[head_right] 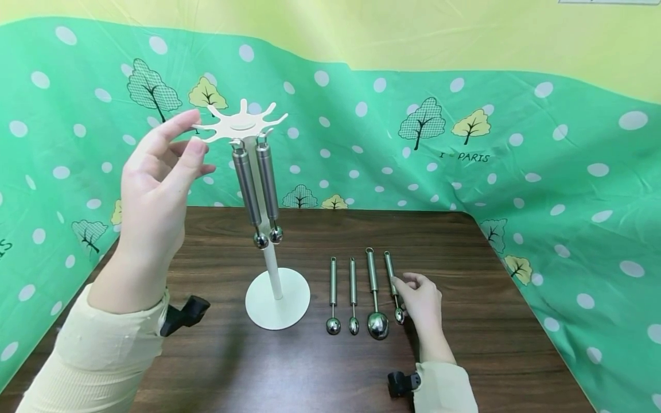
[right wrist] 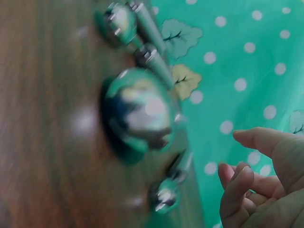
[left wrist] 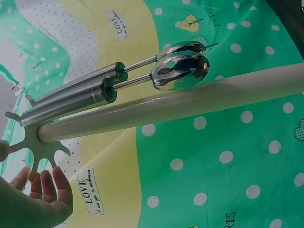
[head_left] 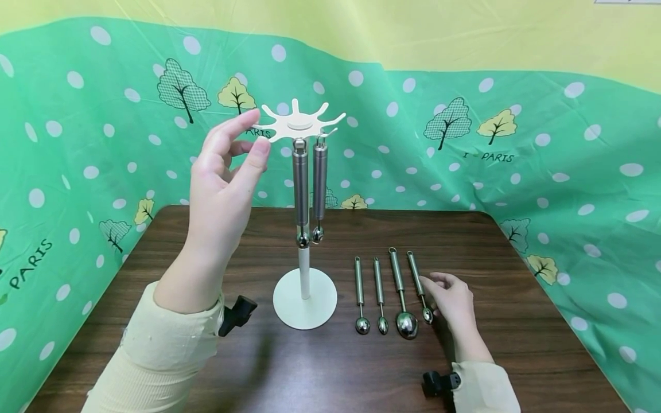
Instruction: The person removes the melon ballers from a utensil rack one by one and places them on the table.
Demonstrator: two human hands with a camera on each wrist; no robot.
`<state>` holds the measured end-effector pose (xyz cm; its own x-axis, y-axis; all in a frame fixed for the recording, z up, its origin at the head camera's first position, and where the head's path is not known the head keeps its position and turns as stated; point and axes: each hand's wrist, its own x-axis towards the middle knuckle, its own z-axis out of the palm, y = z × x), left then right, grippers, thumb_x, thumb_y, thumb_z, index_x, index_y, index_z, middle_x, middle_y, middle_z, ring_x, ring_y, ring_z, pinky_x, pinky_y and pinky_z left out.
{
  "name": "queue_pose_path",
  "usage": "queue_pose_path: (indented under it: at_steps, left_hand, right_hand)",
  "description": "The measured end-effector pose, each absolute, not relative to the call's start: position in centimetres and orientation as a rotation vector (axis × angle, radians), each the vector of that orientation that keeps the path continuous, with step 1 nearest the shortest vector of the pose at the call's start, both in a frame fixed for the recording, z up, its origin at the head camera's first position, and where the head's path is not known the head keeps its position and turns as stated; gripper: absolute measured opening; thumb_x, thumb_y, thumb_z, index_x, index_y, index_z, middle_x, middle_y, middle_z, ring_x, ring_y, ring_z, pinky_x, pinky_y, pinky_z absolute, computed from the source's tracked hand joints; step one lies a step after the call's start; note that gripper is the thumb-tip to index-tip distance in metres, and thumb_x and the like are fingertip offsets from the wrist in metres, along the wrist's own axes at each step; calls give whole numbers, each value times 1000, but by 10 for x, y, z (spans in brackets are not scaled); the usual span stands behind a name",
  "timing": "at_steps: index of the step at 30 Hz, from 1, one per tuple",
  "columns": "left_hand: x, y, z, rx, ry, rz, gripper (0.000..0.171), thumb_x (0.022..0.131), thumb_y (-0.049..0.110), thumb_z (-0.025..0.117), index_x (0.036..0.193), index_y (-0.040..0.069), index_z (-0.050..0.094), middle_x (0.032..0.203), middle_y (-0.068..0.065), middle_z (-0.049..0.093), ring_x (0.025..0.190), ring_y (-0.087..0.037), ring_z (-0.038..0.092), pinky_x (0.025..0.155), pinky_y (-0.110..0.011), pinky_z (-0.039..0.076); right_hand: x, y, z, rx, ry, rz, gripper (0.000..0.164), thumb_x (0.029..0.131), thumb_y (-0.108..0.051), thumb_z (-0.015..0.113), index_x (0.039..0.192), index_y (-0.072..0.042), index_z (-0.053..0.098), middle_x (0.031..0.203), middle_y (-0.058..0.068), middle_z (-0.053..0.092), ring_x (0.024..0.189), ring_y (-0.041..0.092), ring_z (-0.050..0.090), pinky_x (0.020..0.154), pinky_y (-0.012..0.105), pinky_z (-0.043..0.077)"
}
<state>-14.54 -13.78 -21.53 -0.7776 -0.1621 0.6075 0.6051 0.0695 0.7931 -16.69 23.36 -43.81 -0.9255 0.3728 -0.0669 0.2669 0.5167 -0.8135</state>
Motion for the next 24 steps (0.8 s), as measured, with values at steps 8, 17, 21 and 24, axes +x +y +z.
queue_pose_path:
  at_steps: [8,17,21,24]
  left_hand:
    - [-143,-138,-214,-445,-1780,-1792,39,97,15,60,136,9,59,136,2,52,106,-18,50,85,-26,48]
    - [-141,-138,-214,-457,-1773,-1785,41,96,17,63,136,10,60,131,2,54,103,-18,50,77,-27,45]
    - [-141,-137,-213,-458,-1766,-1785,42,95,15,65,135,9,60,129,1,54,101,-17,51,75,-26,45]
    - [-141,-136,-213,-458,-1765,-1779,42,94,14,65,135,8,60,127,0,54,100,-17,51,75,-26,46]
  right_hand:
    - [-163,214,-412,-468,-2567,1459,50,91,-37,71,128,-5,62,88,-1,61,47,11,55,48,33,54]
    - [-161,196,-392,-388,-2496,1564,46,91,-34,72,126,-6,64,87,-6,58,45,5,51,43,26,50]
    - [-160,189,-383,-352,-2483,1587,45,90,-34,72,125,-6,64,79,-13,60,44,8,52,42,28,50]
    - [-159,183,-377,-308,-2461,1613,43,90,-32,73,123,-5,65,76,-13,62,43,9,52,42,28,50]
